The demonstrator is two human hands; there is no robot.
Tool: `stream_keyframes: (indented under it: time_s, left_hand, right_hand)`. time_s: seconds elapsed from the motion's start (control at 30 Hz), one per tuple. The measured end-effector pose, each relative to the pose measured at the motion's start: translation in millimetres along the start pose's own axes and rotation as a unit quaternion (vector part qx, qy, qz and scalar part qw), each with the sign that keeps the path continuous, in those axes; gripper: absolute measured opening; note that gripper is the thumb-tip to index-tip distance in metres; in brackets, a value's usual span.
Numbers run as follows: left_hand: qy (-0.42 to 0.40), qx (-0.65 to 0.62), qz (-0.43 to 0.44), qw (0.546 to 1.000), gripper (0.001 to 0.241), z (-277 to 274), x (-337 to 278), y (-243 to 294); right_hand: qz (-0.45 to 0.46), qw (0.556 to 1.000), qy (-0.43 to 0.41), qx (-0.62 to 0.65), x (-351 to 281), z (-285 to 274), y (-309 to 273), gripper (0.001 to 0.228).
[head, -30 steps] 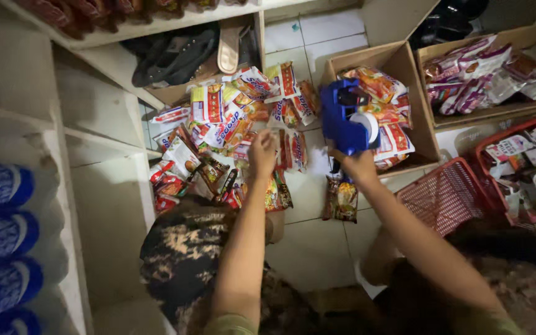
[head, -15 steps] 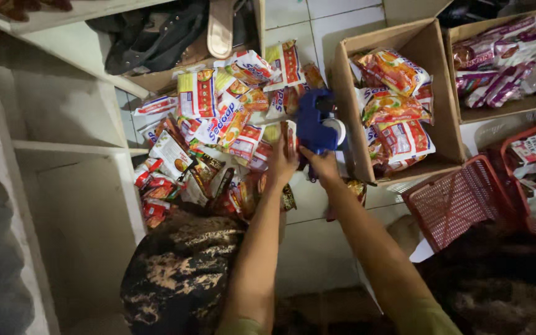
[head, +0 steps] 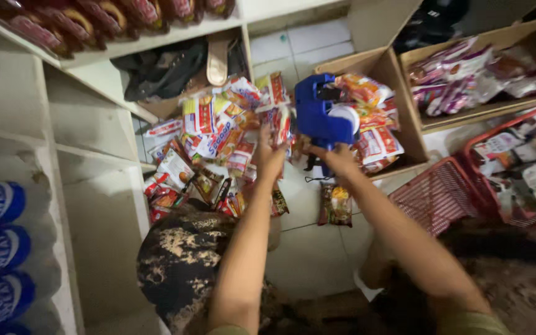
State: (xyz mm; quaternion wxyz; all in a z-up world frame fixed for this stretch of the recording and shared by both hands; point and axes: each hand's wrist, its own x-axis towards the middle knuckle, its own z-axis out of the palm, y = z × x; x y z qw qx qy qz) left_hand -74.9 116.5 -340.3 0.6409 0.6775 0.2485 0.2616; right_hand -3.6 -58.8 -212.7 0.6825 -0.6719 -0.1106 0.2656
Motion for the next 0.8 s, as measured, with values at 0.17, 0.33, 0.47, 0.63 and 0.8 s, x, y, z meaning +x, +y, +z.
stream_keyframes:
  time_s: [0.17,0.33,0.47,0.63,0.8]
  left_hand:
    - [-0.060,-0.063,0.147,0.985,0.058,2,26,160]
    - [-0.010,0.001,0.079,0.997,0.042,-15,-13,291]
    - [-0.033,-0.121,0.038,0.991,0.044,-13,-23,331]
    - [-0.046,-0.158,-0.087,0.983,0.051,6,-15,344]
    - [-0.043,-0.211,-0.038,0.976,0.046,44,4,333]
  right_hand:
    - [0.103,0.994,-0.036,-0.023,-50,-47,-140,0.036]
    - [0.062,0.997,-0.007,0.036,-104,-78,-191,0.034]
    - [0.047,0.998,0.004,0.038,-113,-93,-182,0.029]
    - [0.045,0.998,-0.020,0.048,-107,-84,-182,0.029]
    - [0.032,0.999,0.036,-0.001,-110,-70,-189,0.033]
